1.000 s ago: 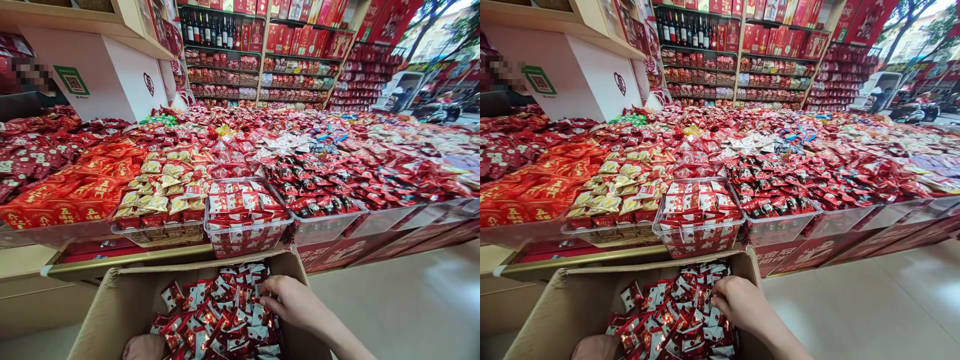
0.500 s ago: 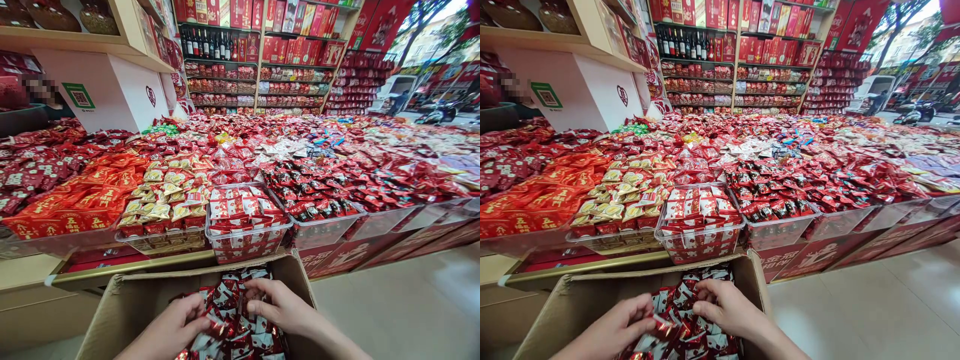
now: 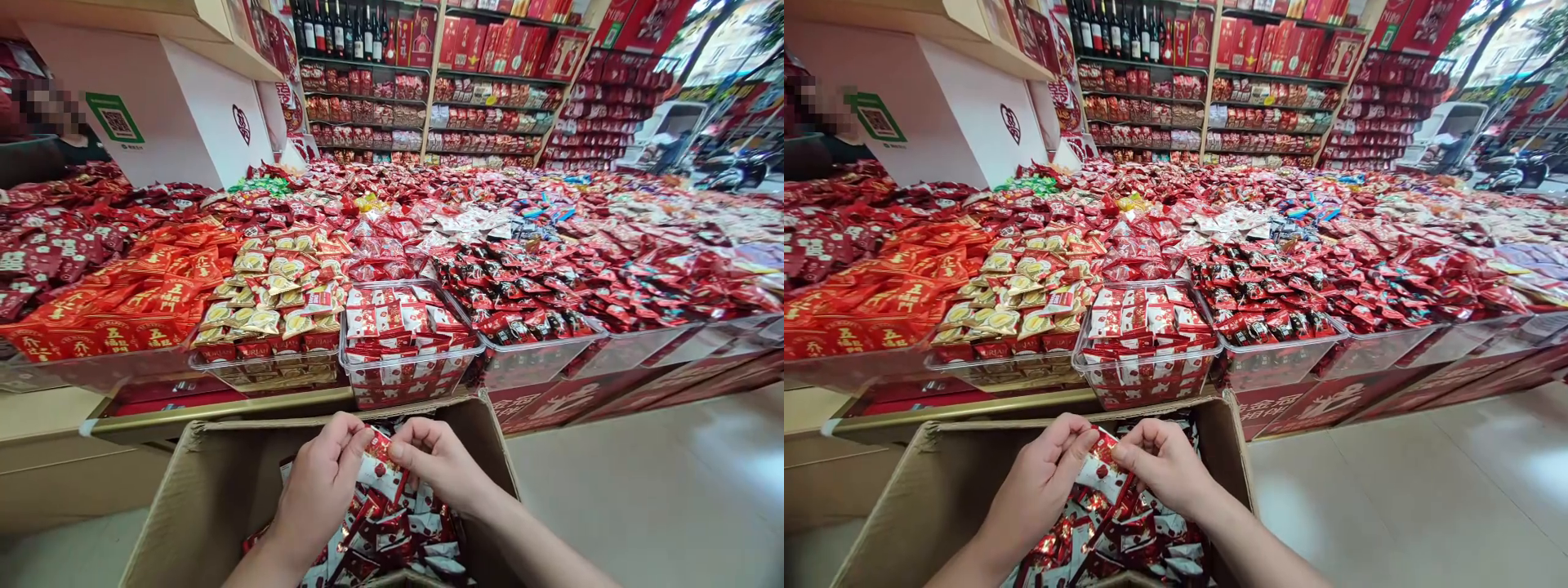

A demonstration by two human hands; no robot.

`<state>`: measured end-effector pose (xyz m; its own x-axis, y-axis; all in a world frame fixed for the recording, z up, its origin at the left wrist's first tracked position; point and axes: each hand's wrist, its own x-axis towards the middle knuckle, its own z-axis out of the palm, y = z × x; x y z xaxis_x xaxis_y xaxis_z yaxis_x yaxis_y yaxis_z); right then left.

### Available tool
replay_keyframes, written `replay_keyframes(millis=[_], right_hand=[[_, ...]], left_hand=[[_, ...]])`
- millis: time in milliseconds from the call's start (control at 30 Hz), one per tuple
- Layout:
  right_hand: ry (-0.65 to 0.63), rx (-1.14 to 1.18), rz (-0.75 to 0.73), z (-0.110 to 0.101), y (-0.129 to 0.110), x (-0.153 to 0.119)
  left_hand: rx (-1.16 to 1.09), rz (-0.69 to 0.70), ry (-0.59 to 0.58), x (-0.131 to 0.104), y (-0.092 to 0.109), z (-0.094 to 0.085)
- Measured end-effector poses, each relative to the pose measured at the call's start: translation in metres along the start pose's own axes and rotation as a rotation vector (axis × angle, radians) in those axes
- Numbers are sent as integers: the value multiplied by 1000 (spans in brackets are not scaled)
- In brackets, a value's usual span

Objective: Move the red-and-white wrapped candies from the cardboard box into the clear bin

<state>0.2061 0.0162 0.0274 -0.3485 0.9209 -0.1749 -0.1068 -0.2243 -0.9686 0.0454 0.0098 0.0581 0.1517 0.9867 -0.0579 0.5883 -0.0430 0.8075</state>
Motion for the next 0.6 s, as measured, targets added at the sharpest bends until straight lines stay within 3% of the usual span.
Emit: replay_keyframes(millis=[200, 367, 600], right_hand=[[55, 40, -32, 2, 1, -2], [95, 15, -17, 3, 9, 0], [-45, -38, 33, 2, 17, -2]], left_hand=[[-95, 46, 60, -1, -4, 9], [-414, -54, 41, -4, -8, 13], [-592, -201, 33, -10, -19, 12]])
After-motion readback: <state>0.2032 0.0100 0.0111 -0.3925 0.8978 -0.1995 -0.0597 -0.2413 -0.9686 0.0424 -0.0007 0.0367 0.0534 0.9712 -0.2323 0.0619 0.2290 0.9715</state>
